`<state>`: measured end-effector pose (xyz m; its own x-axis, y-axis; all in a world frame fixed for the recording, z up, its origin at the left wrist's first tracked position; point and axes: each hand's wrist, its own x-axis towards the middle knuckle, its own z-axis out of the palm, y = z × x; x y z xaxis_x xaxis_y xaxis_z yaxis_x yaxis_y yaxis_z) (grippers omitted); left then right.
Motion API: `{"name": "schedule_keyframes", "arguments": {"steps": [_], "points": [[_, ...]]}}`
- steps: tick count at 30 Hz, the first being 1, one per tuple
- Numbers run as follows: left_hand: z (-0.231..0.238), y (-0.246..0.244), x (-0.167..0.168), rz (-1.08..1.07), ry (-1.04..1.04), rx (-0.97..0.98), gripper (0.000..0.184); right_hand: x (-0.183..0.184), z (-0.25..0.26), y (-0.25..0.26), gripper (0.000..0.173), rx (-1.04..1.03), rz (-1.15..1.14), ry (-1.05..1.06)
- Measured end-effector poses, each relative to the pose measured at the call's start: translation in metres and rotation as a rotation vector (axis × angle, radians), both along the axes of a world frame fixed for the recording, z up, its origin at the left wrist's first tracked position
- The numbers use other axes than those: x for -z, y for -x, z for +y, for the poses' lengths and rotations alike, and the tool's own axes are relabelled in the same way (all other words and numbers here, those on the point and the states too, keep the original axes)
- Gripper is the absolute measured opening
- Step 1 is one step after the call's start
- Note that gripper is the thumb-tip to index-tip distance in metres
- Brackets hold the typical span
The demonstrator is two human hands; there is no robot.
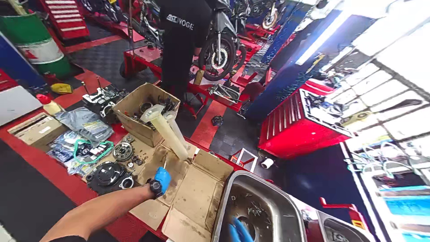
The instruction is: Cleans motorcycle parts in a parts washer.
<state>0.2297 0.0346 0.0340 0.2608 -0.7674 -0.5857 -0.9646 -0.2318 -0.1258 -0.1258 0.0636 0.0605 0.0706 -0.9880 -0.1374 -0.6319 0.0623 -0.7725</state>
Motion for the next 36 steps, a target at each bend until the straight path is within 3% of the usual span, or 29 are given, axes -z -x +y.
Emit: {"name": "schedule_keyframes", "arguments": {"steps": [1, 4, 5, 7, 9, 14, 23, 26, 30, 33, 36], "points": [[-0.006, 0.001, -0.024, 0.135, -0.099, 0.050, 0.022, 0.010, -0.009, -0.044, 0.046, -0.129, 0.006, -0.020], [-0.007, 0.033, -0.044, 0.283, 0.002, -0.080, 0.022, 0.051, -0.018, -0.157, 0.059, -0.412, 0.115, 0.071], [-0.011, 0.043, -0.057, 0.291, -0.012, -0.135, 0.024, 0.062, -0.018, -0.182, 0.057, -0.433, 0.131, 0.111], [-0.021, 0.057, -0.095, 0.293, -0.094, -0.217, 0.032, 0.074, -0.017, -0.212, 0.037, -0.398, 0.134, 0.136], [-0.027, 0.053, -0.105, 0.261, -0.063, -0.245, 0.038, 0.088, -0.016, -0.227, 0.029, -0.353, 0.065, 0.181], [-0.040, 0.006, -0.092, 0.243, -0.001, -0.327, 0.035, 0.070, -0.018, -0.274, 0.031, -0.340, -0.098, 0.166], [-0.072, -0.104, -0.041, 0.402, -0.008, -0.358, 0.038, 0.088, -0.050, -0.370, 0.036, -0.286, 0.102, 0.201], [-0.086, -0.131, -0.030, 0.448, 0.047, -0.345, 0.039, 0.105, -0.071, -0.387, 0.043, -0.258, 0.089, 0.009], [-0.085, -0.190, -0.048, 0.609, 0.121, -0.410, 0.061, 0.141, -0.116, -0.410, 0.025, -0.239, -0.042, -0.374], [-0.056, -0.255, -0.040, 0.561, 0.173, -0.524, 0.069, 0.181, -0.148, -0.425, 0.026, -0.253, -0.255, -0.617], [-0.014, -0.315, -0.012, 0.459, 0.147, -0.657, 0.070, 0.203, -0.171, -0.438, 0.028, -0.308, -0.253, -0.694]]}}
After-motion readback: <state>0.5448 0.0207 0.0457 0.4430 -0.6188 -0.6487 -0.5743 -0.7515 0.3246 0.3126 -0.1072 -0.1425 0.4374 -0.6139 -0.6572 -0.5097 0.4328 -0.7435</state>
